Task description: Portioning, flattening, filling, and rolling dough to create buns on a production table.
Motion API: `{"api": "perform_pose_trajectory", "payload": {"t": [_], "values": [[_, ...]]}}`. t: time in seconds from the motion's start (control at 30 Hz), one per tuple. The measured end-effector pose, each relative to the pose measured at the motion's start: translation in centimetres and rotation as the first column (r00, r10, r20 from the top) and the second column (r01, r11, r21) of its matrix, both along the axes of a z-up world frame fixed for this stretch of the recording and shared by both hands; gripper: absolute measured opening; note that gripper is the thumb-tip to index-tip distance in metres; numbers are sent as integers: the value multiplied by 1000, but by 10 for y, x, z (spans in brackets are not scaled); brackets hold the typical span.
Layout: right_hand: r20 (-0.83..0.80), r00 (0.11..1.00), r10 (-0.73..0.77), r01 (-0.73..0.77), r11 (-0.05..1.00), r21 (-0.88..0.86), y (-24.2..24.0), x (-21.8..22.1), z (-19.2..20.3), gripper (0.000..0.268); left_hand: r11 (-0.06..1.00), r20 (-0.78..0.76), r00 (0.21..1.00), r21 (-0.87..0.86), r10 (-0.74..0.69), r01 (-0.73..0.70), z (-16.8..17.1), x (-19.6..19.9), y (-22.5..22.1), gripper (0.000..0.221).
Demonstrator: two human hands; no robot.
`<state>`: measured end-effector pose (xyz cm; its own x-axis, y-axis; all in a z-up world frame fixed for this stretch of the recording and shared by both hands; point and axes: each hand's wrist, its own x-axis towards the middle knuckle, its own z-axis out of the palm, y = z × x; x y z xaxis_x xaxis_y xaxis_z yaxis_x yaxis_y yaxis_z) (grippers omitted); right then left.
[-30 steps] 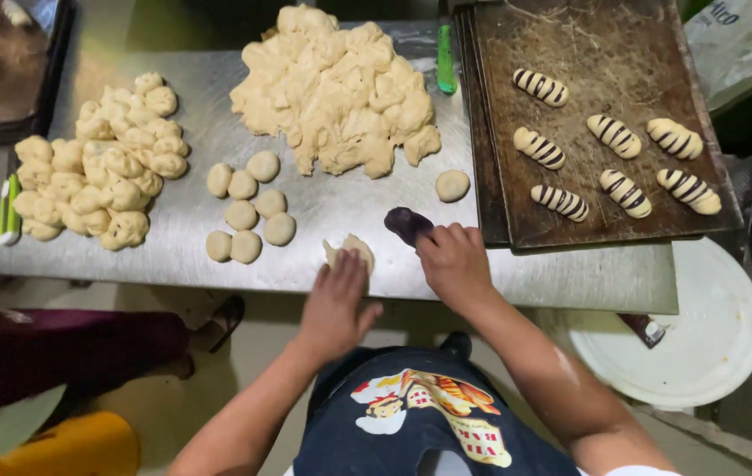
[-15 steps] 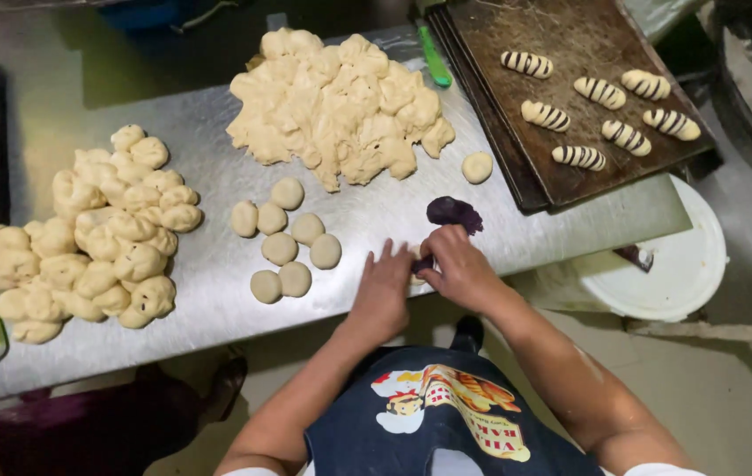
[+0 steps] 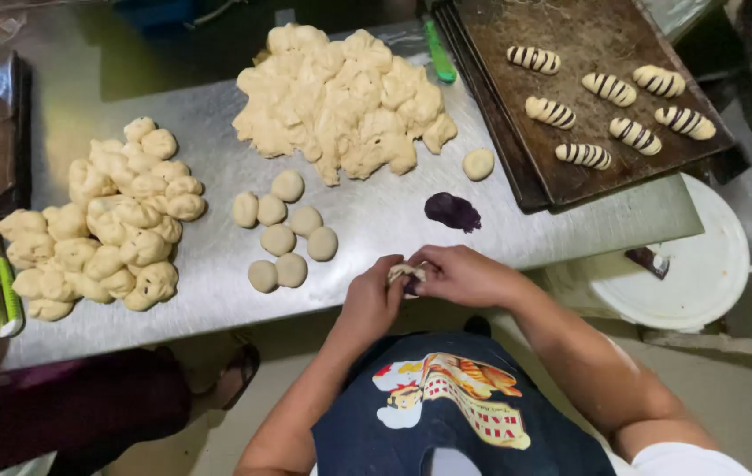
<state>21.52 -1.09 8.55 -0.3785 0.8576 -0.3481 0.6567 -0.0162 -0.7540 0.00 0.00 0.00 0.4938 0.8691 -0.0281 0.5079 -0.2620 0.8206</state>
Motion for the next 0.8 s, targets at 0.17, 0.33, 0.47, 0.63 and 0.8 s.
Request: {"api": "perform_pose_trajectory", "payload": {"t": [0.17, 0.33, 0.47, 0.63, 0.8], "values": [[-214, 976, -37, 46, 998, 35, 8, 31, -39, 38, 995, 102, 994, -100, 40, -30, 66, 25, -29, 48], [-1, 987, 162, -161, 980, 115, 3, 61, 30, 79, 995, 222, 974, -94, 56, -36, 97, 45, -33, 65], [-270, 907, 322, -300, 946, 118, -6, 67, 15, 62, 960, 41, 981, -214, 191, -179, 94, 66, -44, 75], [-384, 914, 132, -115, 991, 66, -3, 59, -35, 49, 892, -90, 948, -320, 306, -319, 49, 59, -35, 58], [-167, 955, -246, 260, 963, 66, 7, 25, -97, 19, 963, -137, 989, -271, -57, 18, 70, 47, -23, 91]]}}
